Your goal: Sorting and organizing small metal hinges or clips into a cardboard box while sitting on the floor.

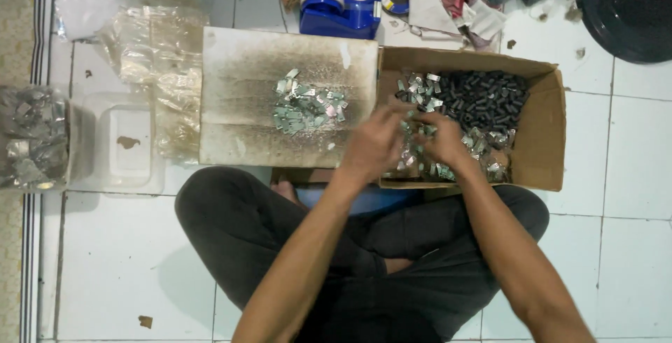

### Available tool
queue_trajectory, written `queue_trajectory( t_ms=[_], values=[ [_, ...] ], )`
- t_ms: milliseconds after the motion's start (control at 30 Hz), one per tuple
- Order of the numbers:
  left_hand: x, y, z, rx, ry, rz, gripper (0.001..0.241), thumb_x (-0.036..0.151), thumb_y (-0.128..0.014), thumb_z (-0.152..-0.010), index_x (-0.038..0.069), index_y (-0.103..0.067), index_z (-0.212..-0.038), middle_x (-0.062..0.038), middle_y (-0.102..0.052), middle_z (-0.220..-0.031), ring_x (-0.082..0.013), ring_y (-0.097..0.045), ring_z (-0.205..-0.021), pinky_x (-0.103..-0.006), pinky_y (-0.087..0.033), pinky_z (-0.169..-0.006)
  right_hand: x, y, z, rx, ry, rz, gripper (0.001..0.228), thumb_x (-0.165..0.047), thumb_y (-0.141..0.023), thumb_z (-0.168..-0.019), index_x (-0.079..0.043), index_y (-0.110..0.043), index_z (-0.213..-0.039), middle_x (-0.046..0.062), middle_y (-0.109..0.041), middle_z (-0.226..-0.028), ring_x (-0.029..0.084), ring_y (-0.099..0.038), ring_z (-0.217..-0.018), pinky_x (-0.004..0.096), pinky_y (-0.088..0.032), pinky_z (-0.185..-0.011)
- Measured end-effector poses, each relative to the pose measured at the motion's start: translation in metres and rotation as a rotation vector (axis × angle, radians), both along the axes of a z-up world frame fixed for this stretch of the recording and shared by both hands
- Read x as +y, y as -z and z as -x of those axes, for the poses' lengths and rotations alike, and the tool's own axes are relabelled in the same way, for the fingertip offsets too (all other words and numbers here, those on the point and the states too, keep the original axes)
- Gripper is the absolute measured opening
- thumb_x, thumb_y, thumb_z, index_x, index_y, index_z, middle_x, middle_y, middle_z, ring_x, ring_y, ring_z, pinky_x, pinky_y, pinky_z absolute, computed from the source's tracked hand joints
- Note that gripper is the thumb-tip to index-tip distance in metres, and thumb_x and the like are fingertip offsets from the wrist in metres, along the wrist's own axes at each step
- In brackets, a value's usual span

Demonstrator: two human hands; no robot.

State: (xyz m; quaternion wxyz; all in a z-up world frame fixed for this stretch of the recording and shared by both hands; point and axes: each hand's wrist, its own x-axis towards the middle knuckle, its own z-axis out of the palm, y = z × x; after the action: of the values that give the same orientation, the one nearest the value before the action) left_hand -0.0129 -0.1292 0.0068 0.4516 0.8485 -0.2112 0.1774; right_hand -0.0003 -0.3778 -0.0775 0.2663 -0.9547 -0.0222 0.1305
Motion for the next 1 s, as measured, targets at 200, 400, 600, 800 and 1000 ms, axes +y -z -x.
queue_trajectory(
  t_ms=[200,400,600,800,1000],
  values=[
    [-0.081,0.003,-0.023,0.852,0.192,-0.523,0.083,-0.004,-0.065,-0.081,-0.006,-0.024,-0.154,-0.032,-0.017,-0.162,-0.0535,-0.029,-0.147,-0.0497,-0.055,-0.109,0.023,-0.027,-0.001,0.087,-0.644,0.572,0.092,-0.044,-0.088,-0.057,-0.015,-0.062,-0.14,0.009,-0.042,-0.162,0.039,-0.028,-0.152,0.048,-0.047,-0.107],
    [-0.089,0.076,-0.035,0.773,0.094,-0.875,0.086,0.01,-0.064,-0.093,-0.005,-0.014,-0.161,-0.033,-0.002,-0.167,-0.0496,-0.016,-0.154,-0.0405,-0.042,-0.12,-0.005,0.036,-0.002,-0.048,-0.613,0.449,0.085,-0.033,-0.093,-0.059,-0.013,-0.06,-0.135,0.01,-0.045,-0.142,0.039,-0.049,-0.127,0.045,-0.049,-0.092],
    [-0.091,0.116,-0.032,0.618,0.013,-0.875,0.072,0.011,-0.078,-0.079,-0.007,-0.047,-0.142,-0.031,-0.036,-0.143,-0.0452,-0.047,-0.13,-0.0371,-0.066,-0.083,0.007,-0.004,-0.004,0.163,-0.381,0.093,0.075,-0.006,-0.088,-0.068,-0.008,-0.059,-0.137,0.022,-0.052,-0.132,0.051,-0.06,-0.119,0.054,-0.056,-0.098],
    [-0.089,0.126,-0.017,0.726,0.056,-0.684,0.035,0.002,-0.065,-0.087,0.0,-0.063,-0.122,-0.024,-0.051,-0.125,-0.042,-0.063,-0.111,-0.0475,-0.064,-0.079,0.003,0.008,-0.002,0.206,-0.347,0.085,0.076,-0.004,-0.086,-0.069,-0.016,-0.059,-0.14,0.019,-0.054,-0.129,0.049,-0.063,-0.116,0.052,-0.059,-0.095],
    [-0.093,0.142,-0.013,0.696,0.041,-0.711,0.025,0.002,-0.066,-0.086,0.0,-0.068,-0.11,-0.022,-0.062,-0.11,-0.0374,-0.072,-0.097,-0.0421,-0.065,-0.078,0.01,-0.003,0.0,0.192,-0.29,0.061,0.058,-0.004,-0.082,-0.072,-0.004,-0.061,-0.126,0.022,-0.067,-0.114,0.045,-0.068,-0.11,0.055,-0.057,-0.092]
  ],
)
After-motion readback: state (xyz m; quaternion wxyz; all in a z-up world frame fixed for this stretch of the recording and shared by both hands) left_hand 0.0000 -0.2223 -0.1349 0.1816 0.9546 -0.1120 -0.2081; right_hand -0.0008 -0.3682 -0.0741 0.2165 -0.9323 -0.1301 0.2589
